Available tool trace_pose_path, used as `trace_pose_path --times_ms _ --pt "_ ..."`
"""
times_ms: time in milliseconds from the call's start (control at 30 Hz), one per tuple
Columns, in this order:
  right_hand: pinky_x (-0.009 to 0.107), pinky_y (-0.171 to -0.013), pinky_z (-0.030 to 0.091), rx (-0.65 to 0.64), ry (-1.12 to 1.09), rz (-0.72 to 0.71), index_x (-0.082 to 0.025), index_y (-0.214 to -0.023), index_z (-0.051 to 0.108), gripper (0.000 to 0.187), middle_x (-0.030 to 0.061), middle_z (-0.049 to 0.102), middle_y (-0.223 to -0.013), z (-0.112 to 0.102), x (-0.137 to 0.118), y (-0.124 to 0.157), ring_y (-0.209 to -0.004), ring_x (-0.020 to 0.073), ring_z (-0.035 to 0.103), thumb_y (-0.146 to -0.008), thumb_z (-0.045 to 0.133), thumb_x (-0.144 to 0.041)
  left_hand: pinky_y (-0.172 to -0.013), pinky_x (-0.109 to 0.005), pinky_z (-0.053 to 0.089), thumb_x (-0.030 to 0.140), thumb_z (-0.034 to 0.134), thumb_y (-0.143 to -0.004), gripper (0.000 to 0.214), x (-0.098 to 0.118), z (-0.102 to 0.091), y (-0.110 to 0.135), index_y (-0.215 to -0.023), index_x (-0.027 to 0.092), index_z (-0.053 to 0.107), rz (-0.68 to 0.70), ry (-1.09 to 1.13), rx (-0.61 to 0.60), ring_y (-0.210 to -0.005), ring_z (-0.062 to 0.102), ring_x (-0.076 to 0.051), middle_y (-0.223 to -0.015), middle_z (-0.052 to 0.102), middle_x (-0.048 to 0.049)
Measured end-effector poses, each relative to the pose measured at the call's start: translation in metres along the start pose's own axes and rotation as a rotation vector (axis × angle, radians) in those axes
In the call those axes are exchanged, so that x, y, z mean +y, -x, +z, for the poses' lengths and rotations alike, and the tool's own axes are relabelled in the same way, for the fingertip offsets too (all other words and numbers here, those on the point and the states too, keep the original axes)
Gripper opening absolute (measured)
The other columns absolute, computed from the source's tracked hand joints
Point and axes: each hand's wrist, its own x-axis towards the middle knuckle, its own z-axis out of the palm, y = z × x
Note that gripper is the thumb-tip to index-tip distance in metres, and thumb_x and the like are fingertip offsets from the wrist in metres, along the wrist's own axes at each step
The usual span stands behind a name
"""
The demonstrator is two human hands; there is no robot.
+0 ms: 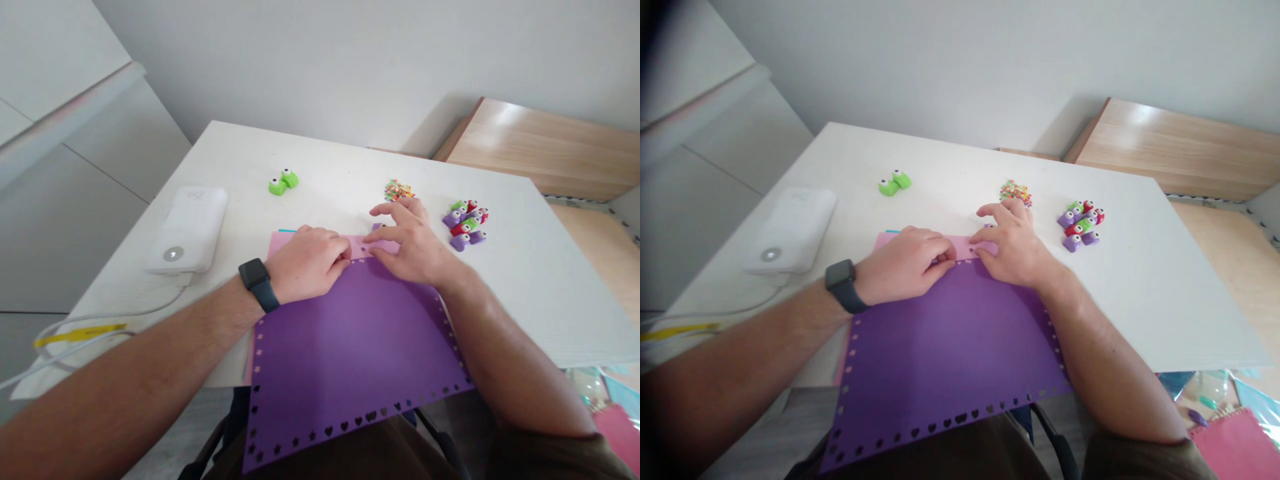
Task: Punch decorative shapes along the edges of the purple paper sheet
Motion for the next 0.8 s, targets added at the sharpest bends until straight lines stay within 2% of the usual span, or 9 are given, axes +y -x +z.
trace_pose_path --times_ms 167,367,567,800 --pt "0.063 -0.112 0.037 -0.027 0.052 -0.008 -0.032 -0.1 0.088 0.016 0.0075 0.066 -0.141 0.01 0.003 0.001 -0.134 0.0388 0.042 -0.094 0.073 -0.034 -0.089 -0.04 0.051 0.025 0.059 -0.101 0.016 0.0 0.0 0.0 -0.096 0.02 0.074 0.01 0.001 0.003 -0.093 0.072 -0.025 -0.096 0.077 -0.0059" --pt "0.061 -0.109 0.038 -0.007 0.08 0.006 -0.03 -0.1 0.088 0.015 0.0079 0.069 -0.137 0.02 0.001 -0.002 -0.13 0.0382 0.045 -0.097 0.073 -0.031 -0.09 -0.04 0.051 0.024 0.058 -0.101 0.017 -0.001 0.002 0.0 -0.097 0.02 0.074 0.012 -0.003 0.006 -0.093 0.073 -0.024 -0.097 0.077 -0.0056" --pt "0.061 -0.108 0.039 -0.015 0.091 -0.004 -0.025 -0.094 0.084 0.015 0.0092 0.071 -0.134 0.02 -0.004 -0.003 -0.128 0.0376 0.046 -0.098 0.069 -0.027 -0.089 -0.04 0.051 0.025 0.06 -0.101 0.016 -0.001 0.002 0.0 -0.096 0.02 0.074 0.005 -0.007 0.008 -0.093 0.073 -0.024 -0.096 0.077 -0.0051" --pt "0.059 -0.108 0.04 -0.043 0.096 -0.01 -0.022 -0.097 0.076 0.015 0.0126 0.069 -0.135 0.025 -0.003 -0.003 -0.128 0.0368 0.046 -0.1 0.061 -0.021 -0.088 -0.04 0.05 0.025 0.06 -0.101 0.015 0.0 0.002 0.0 -0.095 0.02 0.073 0.006 -0.013 0.005 -0.092 0.072 -0.024 -0.096 0.077 -0.0056"
